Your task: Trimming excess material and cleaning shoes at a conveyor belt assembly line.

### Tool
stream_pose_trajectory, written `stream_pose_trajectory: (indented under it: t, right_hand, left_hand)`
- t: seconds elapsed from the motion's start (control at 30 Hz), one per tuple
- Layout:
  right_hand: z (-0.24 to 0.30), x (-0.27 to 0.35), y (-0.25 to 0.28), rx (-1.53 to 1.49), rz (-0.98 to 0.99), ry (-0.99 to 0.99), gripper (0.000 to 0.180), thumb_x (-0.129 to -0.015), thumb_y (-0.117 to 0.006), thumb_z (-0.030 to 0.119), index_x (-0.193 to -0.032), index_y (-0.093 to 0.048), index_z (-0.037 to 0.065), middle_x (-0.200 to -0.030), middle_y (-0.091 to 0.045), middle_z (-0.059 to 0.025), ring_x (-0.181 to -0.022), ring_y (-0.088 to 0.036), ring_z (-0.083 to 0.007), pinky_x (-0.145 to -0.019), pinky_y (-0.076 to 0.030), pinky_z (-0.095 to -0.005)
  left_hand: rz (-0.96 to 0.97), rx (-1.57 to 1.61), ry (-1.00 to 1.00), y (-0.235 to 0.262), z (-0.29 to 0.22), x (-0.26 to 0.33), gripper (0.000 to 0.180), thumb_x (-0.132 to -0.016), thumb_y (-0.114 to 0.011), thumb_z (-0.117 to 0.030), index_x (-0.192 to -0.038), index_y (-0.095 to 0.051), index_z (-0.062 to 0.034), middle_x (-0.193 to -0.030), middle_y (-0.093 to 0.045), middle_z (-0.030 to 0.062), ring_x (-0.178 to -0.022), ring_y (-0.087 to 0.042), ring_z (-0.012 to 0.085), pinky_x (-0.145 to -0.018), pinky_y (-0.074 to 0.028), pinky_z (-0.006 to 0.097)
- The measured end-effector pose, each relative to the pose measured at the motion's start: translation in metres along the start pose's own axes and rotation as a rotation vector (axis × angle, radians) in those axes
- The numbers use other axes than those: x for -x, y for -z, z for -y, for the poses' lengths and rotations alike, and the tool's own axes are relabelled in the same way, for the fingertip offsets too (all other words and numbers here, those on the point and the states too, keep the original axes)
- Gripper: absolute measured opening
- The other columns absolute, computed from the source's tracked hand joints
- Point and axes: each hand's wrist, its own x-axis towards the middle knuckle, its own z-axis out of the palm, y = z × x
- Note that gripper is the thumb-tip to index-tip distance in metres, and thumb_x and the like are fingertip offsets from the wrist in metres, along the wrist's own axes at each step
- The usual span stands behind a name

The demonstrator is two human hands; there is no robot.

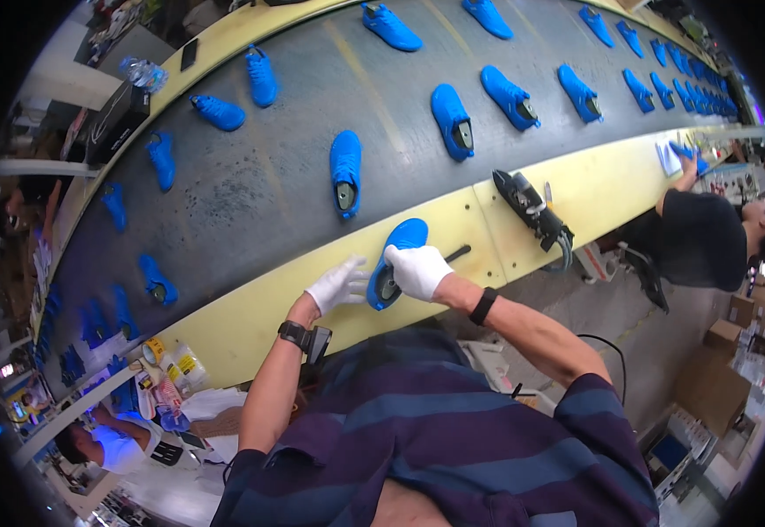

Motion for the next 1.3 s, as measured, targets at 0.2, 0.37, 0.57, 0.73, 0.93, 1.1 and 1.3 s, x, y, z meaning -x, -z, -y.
stream_pose_trajectory:
  t: [0.2,0.37,0.57,0.73,0.93,1.1,1.3]
  right_hand:
    - [0.021,0.029,0.033,-0.347,-0.117,-0.008,0.022,-0.094,-0.062,0.011,-0.116,-0.067,0.008,-0.095,-0.073,-0.0198,-0.091,-0.072,-0.0403,-0.081,-0.057,-0.0463]
    - [-0.027,0.062,0.06,-0.324,-0.376,-0.138,0.026,-0.093,-0.064,0.009,-0.119,-0.068,0.004,-0.099,-0.073,-0.0202,-0.091,-0.073,-0.0387,-0.082,-0.058,-0.0444]
    - [-0.183,0.083,0.105,0.306,-0.873,-0.295,0.024,-0.09,-0.074,0.014,-0.109,-0.068,0.003,-0.102,-0.07,-0.0206,-0.096,-0.067,-0.0424,-0.094,-0.054,-0.0482]
    - [-0.24,0.068,0.1,0.325,-0.639,-0.503,0.044,-0.09,-0.077,0.025,-0.126,-0.064,0.003,-0.114,-0.069,-0.0214,-0.108,-0.066,-0.0415,-0.109,-0.045,-0.0491]
    - [-0.248,0.072,0.103,-0.003,-0.332,-0.443,0.058,-0.089,-0.072,0.056,-0.115,-0.073,0.004,-0.106,-0.076,-0.0226,-0.1,-0.073,-0.0377,-0.088,-0.057,-0.0444]
    - [-0.109,0.127,0.146,-0.412,-0.415,-0.414,0.04,-0.089,-0.082,0.041,-0.104,-0.074,0.005,-0.092,-0.075,-0.0156,-0.085,-0.074,-0.0282,-0.079,-0.058,-0.0383]
    - [-0.023,0.134,0.167,-0.308,-0.147,-0.31,0.045,-0.089,-0.075,0.05,-0.114,-0.074,0.012,-0.096,-0.075,-0.0174,-0.088,-0.074,-0.0381,-0.079,-0.058,-0.0427]
  left_hand:
    - [0.199,0.596,0.034,-0.073,0.005,0.011,0.07,-0.107,-0.035,-0.068,-0.147,-0.052,-0.0126,-0.126,-0.068,0.0176,-0.099,-0.073,0.0359,-0.074,-0.062,0.05]
    - [0.177,0.713,0.134,-0.084,-0.007,0.006,0.064,-0.107,-0.038,-0.066,-0.135,-0.06,-0.0128,-0.11,-0.068,0.0158,-0.087,-0.068,0.0314,-0.067,-0.058,0.043]
    - [0.06,0.789,0.228,-0.119,-0.031,0.015,0.057,-0.107,-0.041,-0.063,-0.129,-0.064,-0.0154,-0.106,-0.068,0.0151,-0.083,-0.066,0.0293,-0.061,-0.055,0.039]
    - [-0.012,0.845,0.257,-0.141,-0.047,0.002,0.044,-0.108,-0.041,-0.053,-0.12,-0.065,-0.0175,-0.1,-0.07,0.0109,-0.078,-0.066,0.031,-0.051,-0.051,0.039]
    - [-0.052,0.846,0.21,-0.158,-0.063,-0.013,0.047,-0.11,-0.032,-0.045,-0.119,-0.063,-0.0102,-0.104,-0.068,0.0133,-0.084,-0.067,0.0317,-0.055,-0.052,0.039]
    - [-0.091,0.806,0.197,-0.177,-0.077,-0.029,0.042,-0.11,-0.035,-0.042,-0.118,-0.063,-0.0122,-0.101,-0.069,0.0112,-0.081,-0.067,0.0308,-0.052,-0.052,0.039]
    - [-0.047,0.801,0.254,-0.207,-0.091,-0.048,0.036,-0.11,-0.037,-0.042,-0.117,-0.063,-0.0176,-0.094,-0.069,0.0032,-0.073,-0.066,0.0196,-0.049,-0.051,0.037]
